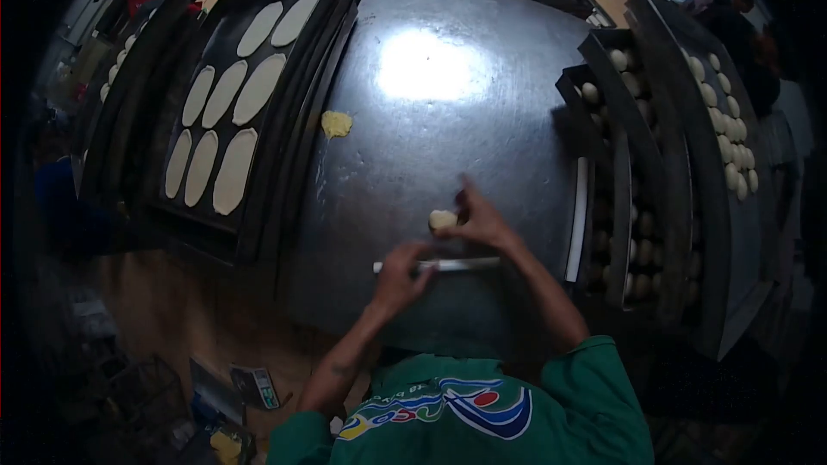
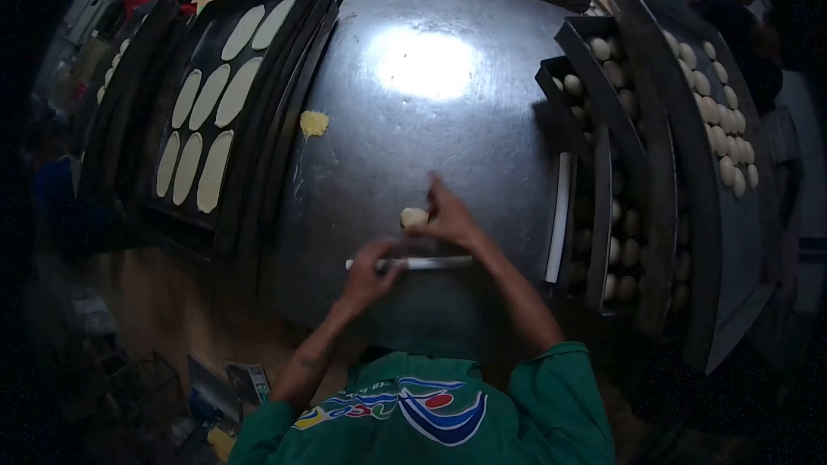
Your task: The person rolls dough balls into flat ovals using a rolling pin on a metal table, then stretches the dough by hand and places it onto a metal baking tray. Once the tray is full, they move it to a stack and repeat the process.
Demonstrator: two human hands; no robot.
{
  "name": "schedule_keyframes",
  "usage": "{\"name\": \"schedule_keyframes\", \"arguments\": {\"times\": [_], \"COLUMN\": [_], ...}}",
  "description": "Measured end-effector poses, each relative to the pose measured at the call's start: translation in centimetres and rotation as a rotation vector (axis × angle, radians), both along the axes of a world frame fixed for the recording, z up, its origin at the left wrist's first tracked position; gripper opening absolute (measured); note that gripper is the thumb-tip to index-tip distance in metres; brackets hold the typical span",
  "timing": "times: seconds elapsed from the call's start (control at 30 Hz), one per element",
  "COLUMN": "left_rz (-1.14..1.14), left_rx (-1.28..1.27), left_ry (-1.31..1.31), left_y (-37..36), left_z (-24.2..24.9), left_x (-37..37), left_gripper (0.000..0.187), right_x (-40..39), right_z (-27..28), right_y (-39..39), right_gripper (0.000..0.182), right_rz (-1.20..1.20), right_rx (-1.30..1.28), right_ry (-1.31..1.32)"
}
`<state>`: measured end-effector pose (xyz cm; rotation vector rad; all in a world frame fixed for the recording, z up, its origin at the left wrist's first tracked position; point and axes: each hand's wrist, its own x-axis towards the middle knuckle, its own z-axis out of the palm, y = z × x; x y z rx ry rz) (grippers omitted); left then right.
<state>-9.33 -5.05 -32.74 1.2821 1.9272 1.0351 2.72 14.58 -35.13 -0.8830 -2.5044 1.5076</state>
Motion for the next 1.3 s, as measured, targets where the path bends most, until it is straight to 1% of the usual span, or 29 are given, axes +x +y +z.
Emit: {"name": "schedule_keyframes", "arguments": {"times": [0.03, 0.07, 0.1, 0.13, 0.23, 0.3, 0.33, 0.4, 0.43, 0.47, 0.5, 0.53, 0.57, 0.6, 0.63, 0.67, 0.7, 0.73, 0.8, 0.83, 0.87, 0.9, 0.93, 1.0, 1.03, 1.1, 1.17, 1.23, 1.3], "left_rz": [0.158, 0.211, 0.261, 0.262, 0.277, 0.218, 0.216, -0.001, -0.103, -0.108, -0.224, -0.339, -0.375, -0.388, -0.243, -0.092, -0.021, -0.022, 0.039, -0.052, -0.045, -0.016, 0.009, 0.008, 0.017, -0.02, -0.073, 0.061, -0.111], "left_rx": [-0.128, -0.131, -0.126, -0.117, -0.274, -0.234, -0.229, -0.288, -0.296, -0.28, -0.069, 0.141, 0.073, 0.07, 0.155, 0.237, 0.21, 0.207, 0.2, 0.043, 0.046, 0.033, 0.014, -0.048, -0.029, 0.007, 0.027, 0.243, -0.011], "left_ry": [-0.255, -0.106, 0.045, 0.046, 0.223, 0.349, 0.352, 0.115, -0.032, -0.035, 0.178, 0.383, 0.482, 0.462, 0.323, 0.186, 0.117, 0.114, 0.177, 0.47, 0.47, 0.668, 0.867, 0.792, 0.745, 0.611, 0.535, -0.313, 0.617], "left_y": [1.2, 2.8, 4.4, 5.7, 6.9, 6.5, 6.2, 5.4, 4.3, 2.4, -0.2, -1.9, -2.6, -2.8, -2.2, -1.4, -1.0, -0.7, 0.2, 0.3, 1.4, 2.9, 4.7, 10.2, 13.2, 18.7, 20.1, 19.6, 13.8], "left_z": [-0.9, -2.0, -2.6, -2.6, -2.6, -2.7, -2.7, -2.3, -2.0, -2.3, -3.1, -3.9, -3.4, -3.4, -3.4, -2.7, -2.0, -2.5, -3.6, -3.2, -4.0, -4.9, -5.0, -5.5, -5.9, -6.2, -6.3, -6.6, -7.0], "left_x": [-1.0, -1.8, -2.6, -3.0, -3.3, -3.7, -4.4, -6.7, -7.9, -8.5, -8.4, -7.8, -7.0, -6.1, -5.4, -5.0, -4.9, -5.0, -5.9, -6.0, -6.4, -6.8, -7.2, -9.1, -10.5, -13.0, -14.2, -14.5, -11.7], "left_gripper": [0.038, 0.037, 0.038, 0.038, 0.043, 0.045, 0.045, 0.045, 0.044, 0.044, 0.042, 0.041, 0.036, 0.036, 0.034, 0.032, 0.03, 0.03, 0.03, 0.038, 0.038, 0.043, 0.048, 0.054, 0.054, 0.055, 0.056, 0.058, 0.057], "right_x": [0.3, 0.3, 0.0, -0.3, -1.0, -0.8, -0.1, 2.2, 3.5, 5.5, 7.0, 7.8, 8.2, 8.6, 8.2, 7.7, 7.1, 6.5, 5.3, 4.6, 3.7, 2.8, 1.7, -0.1, -1.1, -2.8, -2.7, -2.5, -1.6], "right_z": [-0.5, -0.7, -0.5, -0.4, -0.8, -1.3, -1.6, -1.8, -1.1, -0.4, 0.2, -0.3, -1.5, -2.6, -2.2, -1.8, -1.4, -1.0, -0.9, -1.3, -1.6, -1.9, -2.4, -3.3, -2.9, -3.4, -4.0, -4.7, -4.2], "right_y": [0.7, 1.4, 2.1, 2.2, 1.5, 1.1, 1.1, 1.9, 1.0, -0.8, -2.4, -3.9, -5.8, -7.5, -7.7, -7.2, -6.6, -5.9, -5.1, -4.9, -4.4, -3.8, -1.9, 1.9, 4.2, 9.1, 10.2, 10.2, 5.8], "right_gripper": [0.113, 0.128, 0.139, 0.139, 0.137, 0.13, 0.13, 0.107, 0.107, 0.088, 0.07, 0.07, 0.056, 0.043, 0.034, 0.034, 0.033, 0.032, 0.033, 0.034, 0.036, 0.043, 0.043, 0.049, 0.057, 0.059, 0.062, 0.065, 0.066], "right_rz": [-0.125, -0.251, -0.255, -0.255, -0.238, -0.152, -0.156, -0.142, -0.144, -0.049, 0.041, 0.027, -0.052, -0.125, -0.208, -0.213, -0.284, -0.355, -0.32, -0.279, -0.235, -0.238, -0.235, -0.306, -0.308, -0.352, -0.405, -0.388, -0.36], "right_rx": [0.043, 0.099, 0.064, 0.073, 0.215, 0.413, 0.416, 0.429, 0.445, 0.365, 0.281, 0.284, 0.474, 0.661, 0.668, 0.67, 0.585, 0.497, 0.506, 0.644, 0.787, 0.818, 0.823, 0.92, 0.755, 0.746, 0.739, 0.591, 0.614], "right_ry": [-0.037, -0.074, -0.104, -0.1, -0.208, -0.287, -0.285, -0.173, -0.173, -0.146, -0.127, -0.144, -0.062, 0.022, 0.052, 0.044, 0.097, 0.153, 0.121, -0.001, -0.123, -0.174, -0.169, -0.278, -0.349, -0.352, -0.352, -0.297, -0.305]}}
